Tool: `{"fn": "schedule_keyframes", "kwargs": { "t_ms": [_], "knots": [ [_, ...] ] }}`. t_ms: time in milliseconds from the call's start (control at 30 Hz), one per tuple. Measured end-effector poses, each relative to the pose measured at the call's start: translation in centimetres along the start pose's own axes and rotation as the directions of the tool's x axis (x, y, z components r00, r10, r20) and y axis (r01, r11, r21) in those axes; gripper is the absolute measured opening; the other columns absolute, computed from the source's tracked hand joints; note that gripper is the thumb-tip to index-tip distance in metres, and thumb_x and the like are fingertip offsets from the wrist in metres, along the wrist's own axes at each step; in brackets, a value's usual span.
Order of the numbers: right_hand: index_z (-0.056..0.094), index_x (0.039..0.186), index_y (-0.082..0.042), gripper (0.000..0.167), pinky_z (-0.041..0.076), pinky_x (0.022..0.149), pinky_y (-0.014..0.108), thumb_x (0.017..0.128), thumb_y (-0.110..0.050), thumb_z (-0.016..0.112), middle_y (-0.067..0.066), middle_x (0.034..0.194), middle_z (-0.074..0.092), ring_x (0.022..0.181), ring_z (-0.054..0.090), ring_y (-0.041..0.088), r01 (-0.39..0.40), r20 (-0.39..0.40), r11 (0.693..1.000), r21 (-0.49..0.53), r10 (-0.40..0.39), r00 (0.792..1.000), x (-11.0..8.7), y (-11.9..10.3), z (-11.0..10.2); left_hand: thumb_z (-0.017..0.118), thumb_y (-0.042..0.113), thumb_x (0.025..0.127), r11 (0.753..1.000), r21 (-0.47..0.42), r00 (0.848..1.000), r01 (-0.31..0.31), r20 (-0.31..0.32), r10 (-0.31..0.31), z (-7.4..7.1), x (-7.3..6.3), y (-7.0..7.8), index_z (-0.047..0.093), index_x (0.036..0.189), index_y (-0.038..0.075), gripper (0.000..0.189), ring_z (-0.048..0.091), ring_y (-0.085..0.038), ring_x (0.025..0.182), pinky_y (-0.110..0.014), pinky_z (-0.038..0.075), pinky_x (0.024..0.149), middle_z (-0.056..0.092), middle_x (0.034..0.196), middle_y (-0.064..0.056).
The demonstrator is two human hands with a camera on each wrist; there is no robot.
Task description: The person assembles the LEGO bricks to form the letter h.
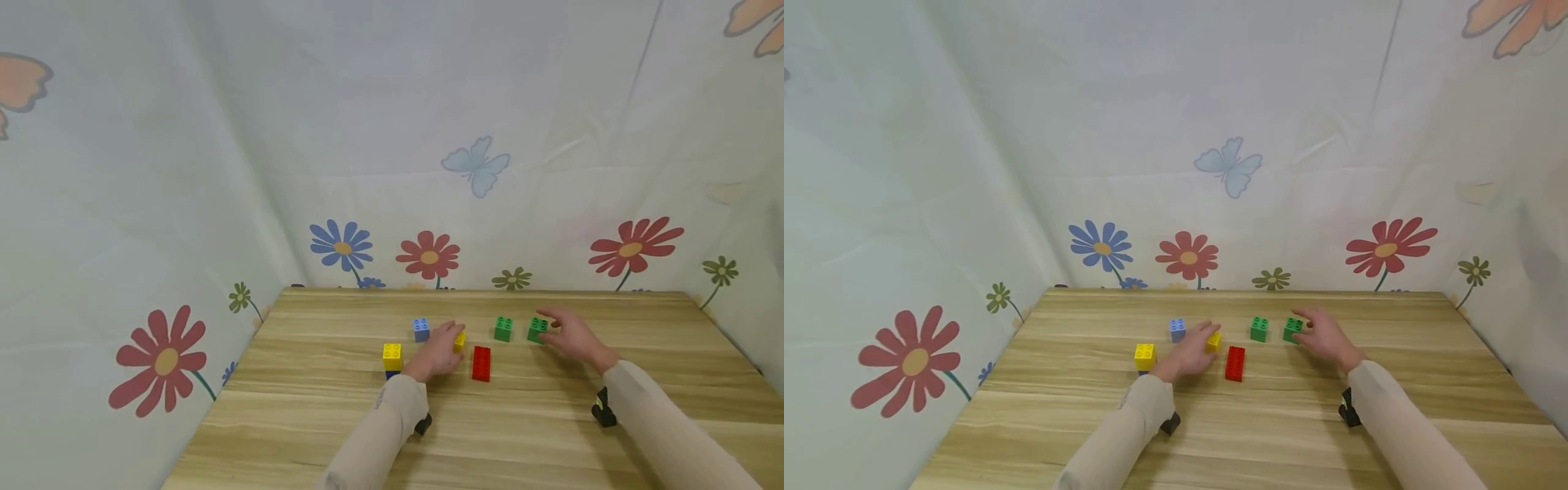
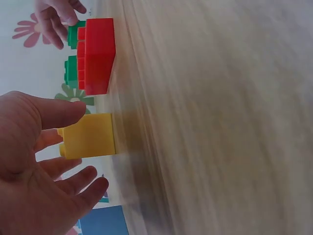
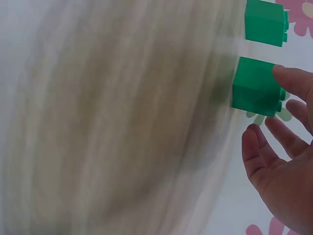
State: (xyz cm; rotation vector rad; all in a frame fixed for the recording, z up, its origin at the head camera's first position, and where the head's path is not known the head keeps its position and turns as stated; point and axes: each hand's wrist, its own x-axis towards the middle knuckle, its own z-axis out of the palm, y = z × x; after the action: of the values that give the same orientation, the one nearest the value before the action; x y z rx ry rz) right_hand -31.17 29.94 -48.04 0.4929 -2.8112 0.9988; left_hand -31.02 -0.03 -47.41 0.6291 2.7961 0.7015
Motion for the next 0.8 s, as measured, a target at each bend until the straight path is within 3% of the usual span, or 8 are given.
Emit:
{"fn": "schedule_keyframes", "kwargs": {
  "t_ms": [400, 633, 800],
  "knots": [
    [0.052, 0.119, 0.011, 0.040, 0.048, 0.081, 0.049, 0.085, -0.005, 0.067, 0.026, 0.110, 0.058, 0.095, 0.058, 0.037, -0.014, -0.012, 0.999, 0.051, 0.015, 1.000, 0.5, 0.2, 1.4, 0.060, 0.015, 0.093, 1.000, 0.017, 1.000, 0.009, -0.004, -0.009, 0.4, -0.6, -0.1, 0.045, 0.139, 0.018, 0.049, 0.041, -0.020, 0.125, -0.035, 0.036, 0.103, 0.039, 0.143, -0.004],
    [0.053, 0.116, 0.007, 0.037, 0.048, 0.081, 0.049, 0.085, -0.008, 0.067, 0.021, 0.106, 0.059, 0.095, 0.058, 0.034, -0.083, 0.029, 0.996, 0.041, 0.081, 0.996, 0.3, 0.3, 1.6, 0.061, 0.012, 0.091, 0.996, 0.088, 1.000, -0.006, -0.006, 0.007, 0.6, -1.4, 0.2, 0.049, 0.135, 0.019, 0.046, 0.048, -0.017, 0.114, -0.033, 0.041, 0.098, 0.048, 0.133, -0.003],
    [0.054, 0.113, 0.008, 0.036, 0.049, 0.080, 0.048, 0.083, -0.006, 0.069, 0.020, 0.103, 0.059, 0.093, 0.058, 0.033, -0.055, 0.026, 0.998, 0.037, 0.054, 0.998, 0.0, 0.5, 1.6, 0.061, 0.011, 0.090, 0.991, 0.135, 1.000, -0.019, 0.012, 0.018, 1.0, -1.8, -0.2, 0.051, 0.132, 0.019, 0.044, 0.051, -0.016, 0.110, -0.032, 0.042, 0.097, 0.052, 0.127, -0.002]
  ]
}}
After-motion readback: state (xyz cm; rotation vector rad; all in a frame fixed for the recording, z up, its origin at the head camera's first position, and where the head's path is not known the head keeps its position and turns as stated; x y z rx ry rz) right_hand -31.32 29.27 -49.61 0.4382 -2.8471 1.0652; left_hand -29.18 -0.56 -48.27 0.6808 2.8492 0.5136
